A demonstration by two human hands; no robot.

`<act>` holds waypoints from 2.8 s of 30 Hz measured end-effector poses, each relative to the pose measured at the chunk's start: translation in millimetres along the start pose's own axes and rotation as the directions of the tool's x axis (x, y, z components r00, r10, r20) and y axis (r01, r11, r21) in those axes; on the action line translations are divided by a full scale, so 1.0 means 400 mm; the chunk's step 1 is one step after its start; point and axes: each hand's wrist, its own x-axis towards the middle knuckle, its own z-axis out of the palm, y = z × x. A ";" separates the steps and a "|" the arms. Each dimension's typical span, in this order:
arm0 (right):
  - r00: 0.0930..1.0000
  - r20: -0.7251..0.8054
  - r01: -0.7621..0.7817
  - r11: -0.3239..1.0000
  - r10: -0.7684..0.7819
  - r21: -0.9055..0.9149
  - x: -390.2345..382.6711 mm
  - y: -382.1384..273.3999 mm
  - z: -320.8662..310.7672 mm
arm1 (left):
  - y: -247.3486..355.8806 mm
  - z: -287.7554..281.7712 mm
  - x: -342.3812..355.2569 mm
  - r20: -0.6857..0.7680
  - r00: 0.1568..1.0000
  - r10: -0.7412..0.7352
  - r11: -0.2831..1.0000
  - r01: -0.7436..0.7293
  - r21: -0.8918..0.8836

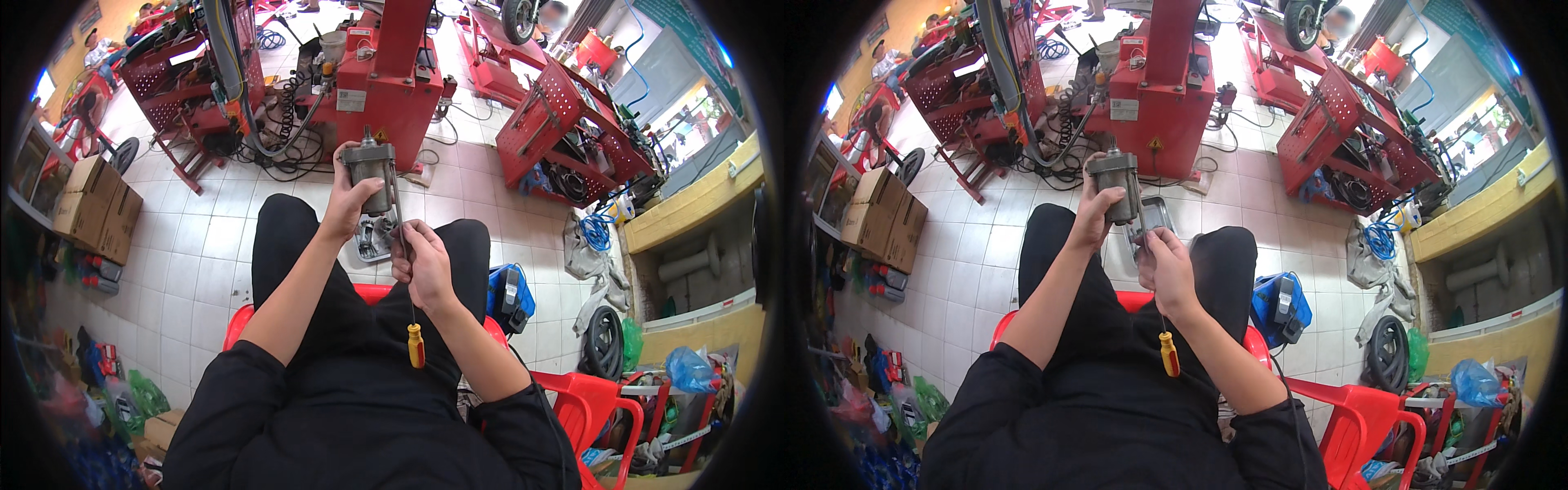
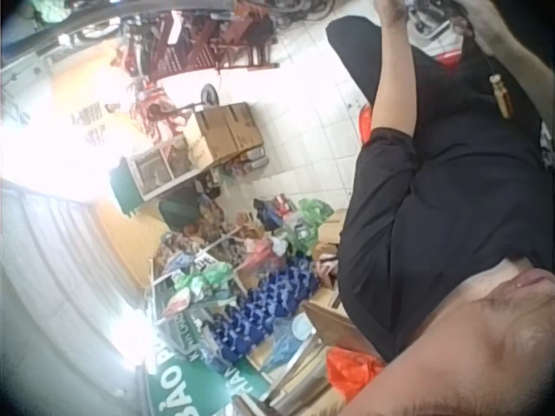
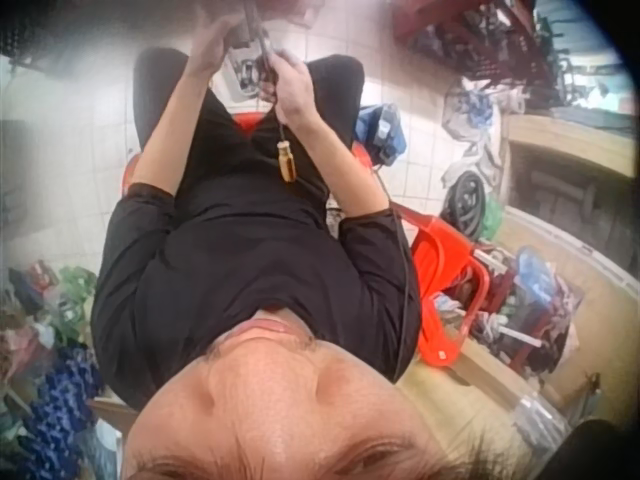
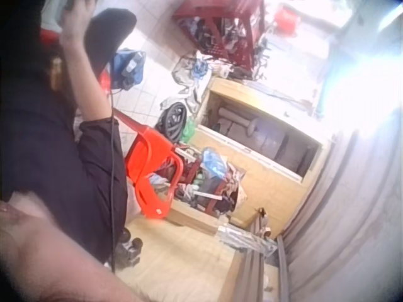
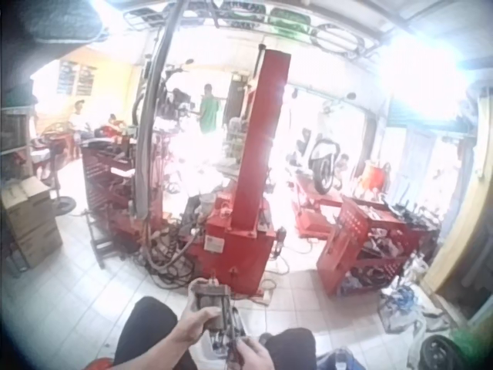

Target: The person disassembles a cylindrical motor component using a screwdriver, separating the housing and removing internal parts. They place the disassembled pieces into a metal tray and then reassemble the motor, securing the housing with screws.

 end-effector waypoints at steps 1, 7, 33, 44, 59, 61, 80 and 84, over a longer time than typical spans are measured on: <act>1.000 0.021 0.021 1.000 -0.021 -0.018 -0.004 -0.010 0.014 | 0.013 0.009 0.008 0.012 0.999 0.039 0.999 -0.039 0.010; 0.979 0.137 0.163 0.985 -0.154 -0.057 -0.029 -0.029 0.039 | 0.085 0.080 0.017 0.074 0.980 0.183 0.981 -0.187 0.056; 0.963 0.198 0.255 0.857 -0.183 -0.448 -0.145 -0.066 0.043 | 0.157 0.122 -0.092 0.146 0.978 0.150 0.980 -0.166 0.109; 0.941 0.238 0.337 0.747 -0.242 -0.573 -0.146 -0.119 0.062 | 0.185 0.152 -0.070 0.160 0.962 0.223 0.968 -0.238 0.082; 0.922 0.198 0.387 0.794 -0.333 -0.469 -0.089 -0.046 0.025 | 0.165 0.140 -0.081 0.139 0.972 0.191 0.981 -0.192 -0.005; 0.943 0.170 0.319 0.921 -0.285 -0.224 -0.081 -0.017 0.033 | 0.159 0.128 -0.075 0.120 0.974 0.191 0.981 -0.186 -0.045; 0.997 0.082 0.037 0.946 -0.011 -0.322 0.396 -0.029 0.019 | -0.035 -0.173 0.285 -0.143 0.990 0.001 0.997 -0.013 -0.082; 0.998 0.064 0.010 0.927 0.015 -0.374 0.503 0.002 -0.033 | -0.114 -0.220 0.357 -0.178 0.984 -0.008 0.997 -0.005 -0.077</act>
